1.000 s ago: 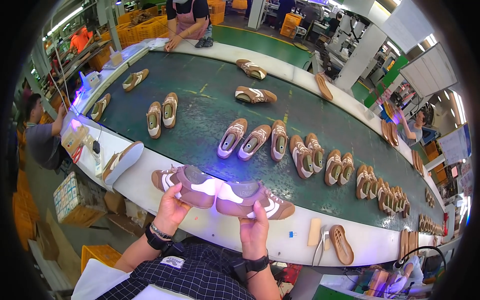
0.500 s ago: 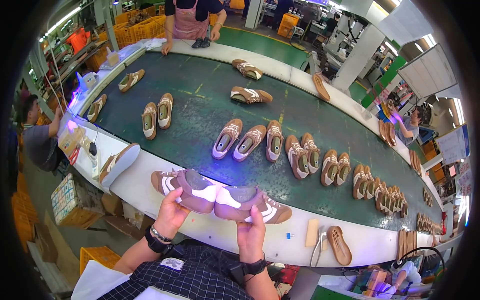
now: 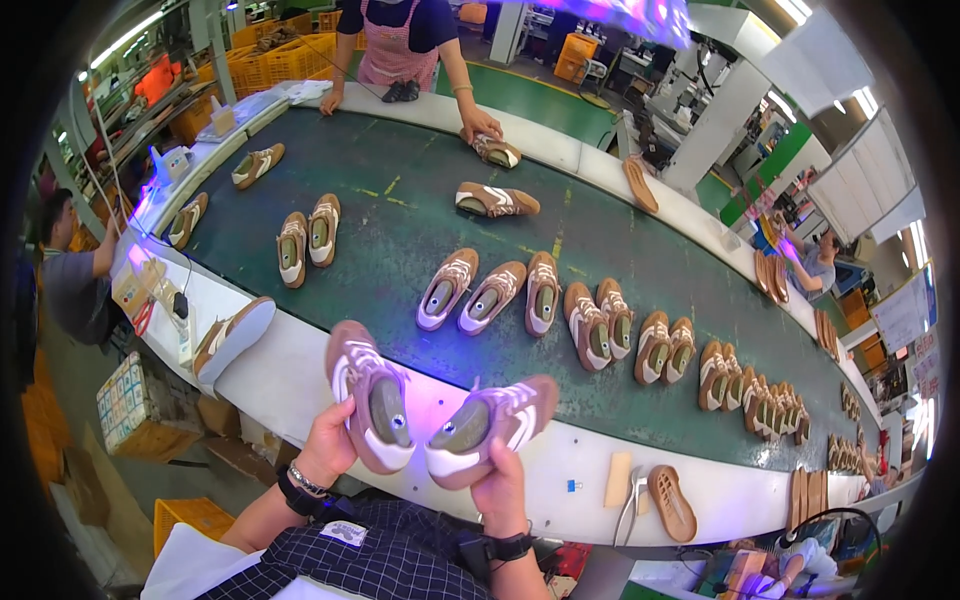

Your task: Inspecting and pairing shoe components on a conveyor belt in a manufacturing facility.

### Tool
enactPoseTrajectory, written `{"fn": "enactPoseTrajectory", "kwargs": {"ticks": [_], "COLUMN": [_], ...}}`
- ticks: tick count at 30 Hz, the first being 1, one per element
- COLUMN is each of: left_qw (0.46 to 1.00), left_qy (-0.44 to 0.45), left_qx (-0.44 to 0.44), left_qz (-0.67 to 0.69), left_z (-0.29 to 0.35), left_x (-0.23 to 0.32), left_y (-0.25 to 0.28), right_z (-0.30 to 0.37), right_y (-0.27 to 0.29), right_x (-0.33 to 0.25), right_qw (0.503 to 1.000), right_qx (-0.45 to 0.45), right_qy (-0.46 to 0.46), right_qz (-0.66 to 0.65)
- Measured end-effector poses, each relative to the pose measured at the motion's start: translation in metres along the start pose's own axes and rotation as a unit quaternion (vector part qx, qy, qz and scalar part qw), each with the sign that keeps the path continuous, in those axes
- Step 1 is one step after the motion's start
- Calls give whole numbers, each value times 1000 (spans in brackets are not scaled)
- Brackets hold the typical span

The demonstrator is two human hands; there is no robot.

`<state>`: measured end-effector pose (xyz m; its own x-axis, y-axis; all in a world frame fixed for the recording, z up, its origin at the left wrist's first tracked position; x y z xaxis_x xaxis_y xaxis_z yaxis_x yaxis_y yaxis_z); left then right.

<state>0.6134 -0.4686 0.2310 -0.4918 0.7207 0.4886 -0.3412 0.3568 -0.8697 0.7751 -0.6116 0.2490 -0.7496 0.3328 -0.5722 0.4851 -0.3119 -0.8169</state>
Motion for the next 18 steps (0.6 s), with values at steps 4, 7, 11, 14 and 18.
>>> {"fn": "enactPoseTrajectory", "kwargs": {"ticks": [4,7,11,14,18], "left_qw": [993,993,986,985,949], "left_qy": [81,112,119,61,-82], "left_qx": [2,39,38,-153,246], "left_qz": [91,13,113,58,-178], "left_z": [-2,0,-34,-112,-145], "left_x": [-30,-29,-5,61,141], "left_y": [39,66,85,53,101], "right_z": [11,12,-43,-155,-246], "right_y": [55,70,47,12,75], "right_x": [51,72,51,-3,-42], "right_qw": [987,975,971,951,993], "right_qx": [70,33,-14,-256,118], "right_qy": [-148,-219,-231,-169,-23], "right_qz": [-6,-21,-56,-31,-19]}}
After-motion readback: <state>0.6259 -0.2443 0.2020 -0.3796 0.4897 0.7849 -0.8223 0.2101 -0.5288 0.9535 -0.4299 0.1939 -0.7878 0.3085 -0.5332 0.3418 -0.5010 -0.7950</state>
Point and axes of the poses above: each hand's wrist, its own z-axis away from the middle knuckle, its own y-axis out of the back of the hand, x = y × z, the point moved 9 cm from there along -z, towards the middle knuckle, and after that the axes turned 14 degrees about -x, right-handed, at the moved point
